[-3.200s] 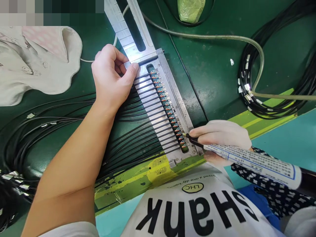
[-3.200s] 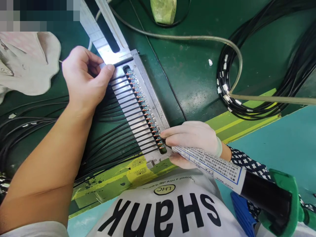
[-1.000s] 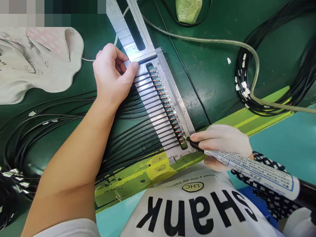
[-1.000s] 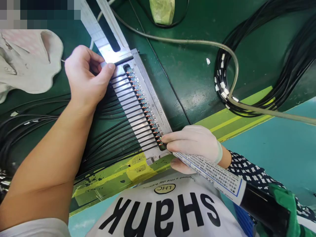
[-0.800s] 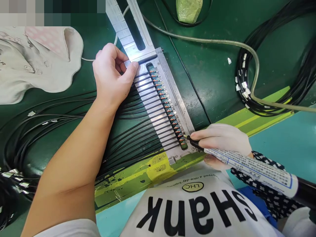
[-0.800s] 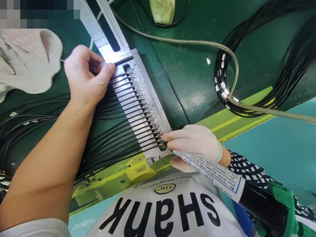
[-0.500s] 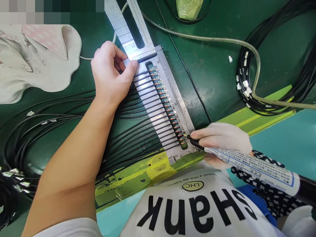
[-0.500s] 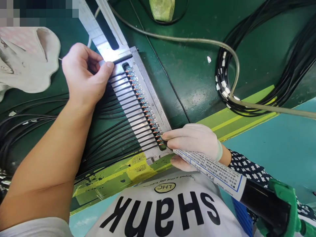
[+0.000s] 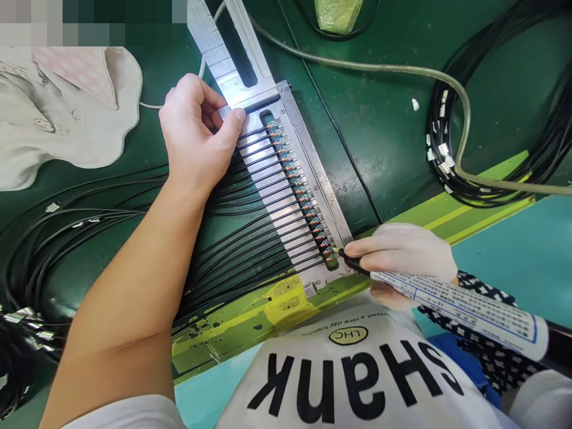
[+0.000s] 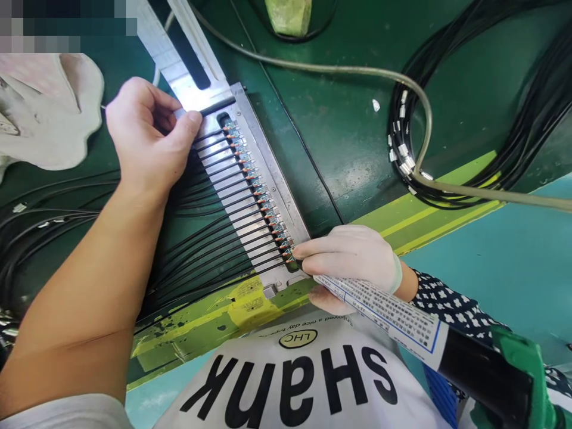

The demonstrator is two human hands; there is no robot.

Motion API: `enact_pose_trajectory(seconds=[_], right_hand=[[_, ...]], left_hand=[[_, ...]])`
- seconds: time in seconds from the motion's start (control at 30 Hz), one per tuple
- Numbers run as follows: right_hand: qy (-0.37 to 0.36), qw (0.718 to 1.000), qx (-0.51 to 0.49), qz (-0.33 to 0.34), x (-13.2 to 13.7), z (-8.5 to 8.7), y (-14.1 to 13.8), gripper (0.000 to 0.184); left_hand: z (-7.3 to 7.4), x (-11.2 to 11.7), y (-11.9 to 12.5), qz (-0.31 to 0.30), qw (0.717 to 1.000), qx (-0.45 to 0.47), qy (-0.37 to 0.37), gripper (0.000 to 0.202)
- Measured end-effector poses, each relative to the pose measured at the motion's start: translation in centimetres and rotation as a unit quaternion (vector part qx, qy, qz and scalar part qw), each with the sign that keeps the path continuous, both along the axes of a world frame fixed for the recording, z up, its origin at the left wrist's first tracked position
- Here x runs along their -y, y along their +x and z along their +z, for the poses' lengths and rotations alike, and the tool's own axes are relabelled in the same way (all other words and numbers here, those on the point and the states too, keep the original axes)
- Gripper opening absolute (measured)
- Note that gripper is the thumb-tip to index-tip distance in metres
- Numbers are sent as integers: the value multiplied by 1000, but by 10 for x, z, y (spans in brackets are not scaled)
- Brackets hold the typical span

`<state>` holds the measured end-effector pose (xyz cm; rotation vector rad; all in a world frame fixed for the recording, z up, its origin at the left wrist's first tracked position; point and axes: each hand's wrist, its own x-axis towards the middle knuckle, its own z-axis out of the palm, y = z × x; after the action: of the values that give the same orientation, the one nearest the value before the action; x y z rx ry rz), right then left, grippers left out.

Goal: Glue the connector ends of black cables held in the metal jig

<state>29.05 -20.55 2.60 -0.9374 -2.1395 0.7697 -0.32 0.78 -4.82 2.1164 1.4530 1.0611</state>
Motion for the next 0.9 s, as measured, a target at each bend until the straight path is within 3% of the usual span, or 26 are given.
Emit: enact_pose_trajectory(seconds=[0.9], right_hand=[[11, 999, -22, -37, -2, -1, -5, 22]], left_hand=[[-2, -2, -1, 3, 1000, 2, -11, 33]])
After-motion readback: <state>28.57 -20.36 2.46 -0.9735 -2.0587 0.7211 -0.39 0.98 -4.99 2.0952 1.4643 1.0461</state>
